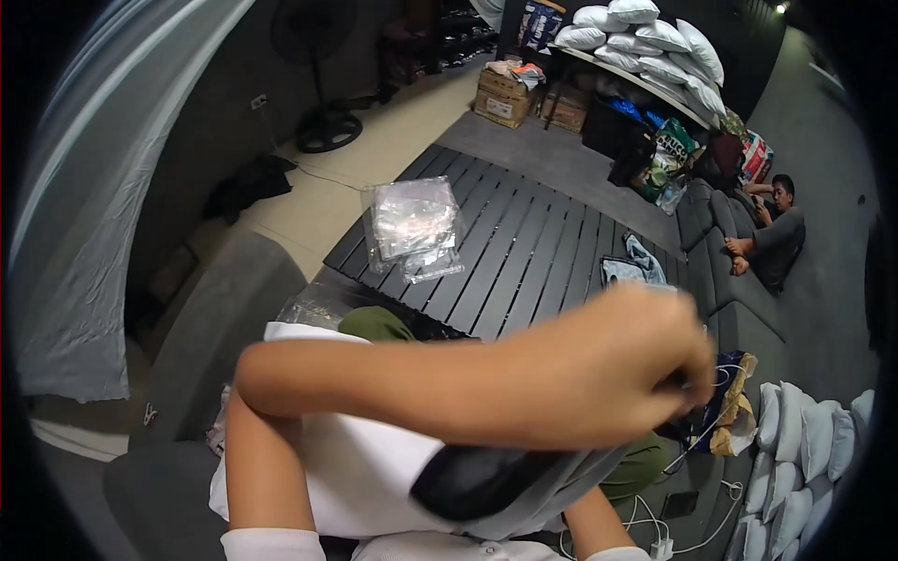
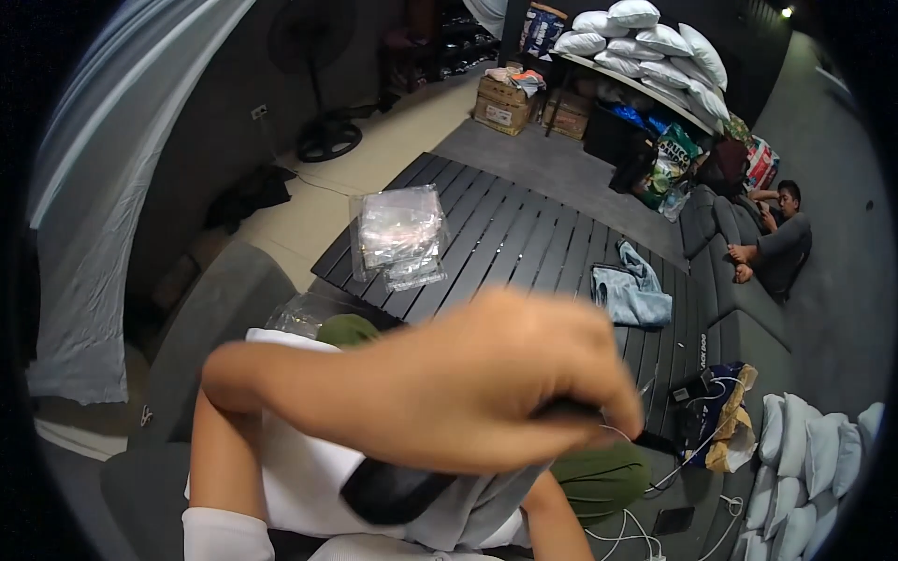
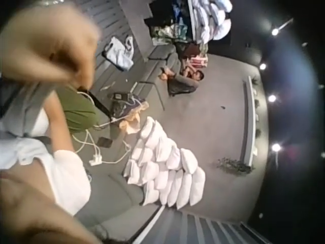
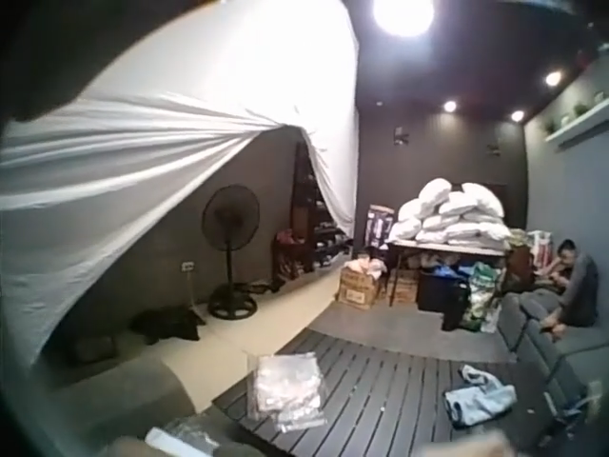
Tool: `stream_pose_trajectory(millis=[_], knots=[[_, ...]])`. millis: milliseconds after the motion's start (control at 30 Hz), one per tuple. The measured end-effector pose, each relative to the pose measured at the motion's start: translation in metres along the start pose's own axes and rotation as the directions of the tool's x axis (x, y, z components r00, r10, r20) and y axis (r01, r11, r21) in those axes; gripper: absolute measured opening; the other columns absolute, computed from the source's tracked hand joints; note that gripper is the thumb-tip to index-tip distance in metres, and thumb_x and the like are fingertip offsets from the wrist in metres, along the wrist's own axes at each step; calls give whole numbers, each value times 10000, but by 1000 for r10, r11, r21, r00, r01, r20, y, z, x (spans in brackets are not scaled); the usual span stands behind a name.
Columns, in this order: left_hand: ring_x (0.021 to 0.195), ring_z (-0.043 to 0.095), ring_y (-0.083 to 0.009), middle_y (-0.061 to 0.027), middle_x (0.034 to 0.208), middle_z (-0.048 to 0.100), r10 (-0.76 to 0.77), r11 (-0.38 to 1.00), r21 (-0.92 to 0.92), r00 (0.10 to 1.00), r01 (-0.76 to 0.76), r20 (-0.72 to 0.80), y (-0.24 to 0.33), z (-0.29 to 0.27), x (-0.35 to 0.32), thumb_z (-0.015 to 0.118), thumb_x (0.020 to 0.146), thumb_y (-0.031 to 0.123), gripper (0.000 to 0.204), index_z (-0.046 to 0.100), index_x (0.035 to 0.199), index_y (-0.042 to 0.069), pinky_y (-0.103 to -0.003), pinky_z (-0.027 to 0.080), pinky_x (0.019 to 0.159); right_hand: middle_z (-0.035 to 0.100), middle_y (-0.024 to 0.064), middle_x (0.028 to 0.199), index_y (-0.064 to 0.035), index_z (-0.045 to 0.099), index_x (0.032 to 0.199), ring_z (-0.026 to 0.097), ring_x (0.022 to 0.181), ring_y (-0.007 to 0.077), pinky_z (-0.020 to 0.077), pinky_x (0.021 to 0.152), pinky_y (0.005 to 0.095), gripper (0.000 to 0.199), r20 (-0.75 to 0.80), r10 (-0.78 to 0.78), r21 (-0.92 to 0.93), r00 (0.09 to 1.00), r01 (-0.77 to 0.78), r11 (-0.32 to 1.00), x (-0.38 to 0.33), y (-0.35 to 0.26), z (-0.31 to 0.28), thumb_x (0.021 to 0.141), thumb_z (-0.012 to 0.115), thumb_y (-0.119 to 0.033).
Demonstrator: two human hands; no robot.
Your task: Trimming loose threads and excess material from textile products using thread snips.
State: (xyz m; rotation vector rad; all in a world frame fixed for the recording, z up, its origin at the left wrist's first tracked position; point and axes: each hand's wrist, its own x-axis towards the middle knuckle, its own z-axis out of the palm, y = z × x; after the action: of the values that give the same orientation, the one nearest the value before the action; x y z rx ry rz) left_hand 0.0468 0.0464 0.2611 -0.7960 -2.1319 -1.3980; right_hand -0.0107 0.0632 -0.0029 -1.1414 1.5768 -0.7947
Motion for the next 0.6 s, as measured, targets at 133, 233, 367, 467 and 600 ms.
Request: stream_pose_trajectory(millis=[133, 233, 367, 467, 600], knots=[[666, 575, -230, -129, 723, 576, -200, 942, 230, 959, 245, -201, 70, -48, -43, 580, 654, 74, 143, 609, 769, -5, -339, 457, 633, 456, 82, 1167, 3, 357, 1254, 409, 1077, 176, 360, 896, 330, 618, 6, 24, 115, 1000, -24, 993, 23, -153, 6, 744, 657, -177], [738, 552, -220, -116, 807, 553, -330, 847, 352, 912, 400, -242, 83, -36, -15, 607, 652, 161, 270, 575, 868, 2, -337, 440, 681, 452, 96, 1183, -9, 386, 1235, 423, 1081, 189, 366, 906, 327, 519, -186, -556, -197, 810, 524, 829, 19, -197, -19, 785, 597, -154], [834, 522, -207, -98, 920, 522, -540, 524, 449, 690, 724, -481, 158, -111, -39, 643, 649, 277, 454, 529, 999, 11, -335, 418, 747, 445, 124, 1216, -32, 443, 1199, 451, 1089, 214, 377, 928, 320, 343, 134, -956, -576, -261, 764, -290, 37, -266, 24, 867, 478, -107], [907, 499, -197, -84, 1004, 500, -553, 206, 446, 480, 871, -681, 282, -209, -118, 669, 647, 363, 594, 495, 1097, 18, -334, 402, 795, 613, 162, 846, -90, 552, 969, 588, 776, 338, 467, 683, 405, 220, 296, -893, -651, 340, 755, 71, 34, -327, 46, 786, 489, -194], [1013, 489, -181, -130, 1129, 490, -453, -273, 550, 399, 790, -797, 245, -149, -126, 715, 655, 395, 698, 459, 1189, 25, -320, 422, 796, 600, 177, 729, -107, 586, 872, 575, 716, 365, 451, 631, 433, 171, 62, -965, -619, 255, 768, 163, 33, -315, 19, 755, 554, -228]])
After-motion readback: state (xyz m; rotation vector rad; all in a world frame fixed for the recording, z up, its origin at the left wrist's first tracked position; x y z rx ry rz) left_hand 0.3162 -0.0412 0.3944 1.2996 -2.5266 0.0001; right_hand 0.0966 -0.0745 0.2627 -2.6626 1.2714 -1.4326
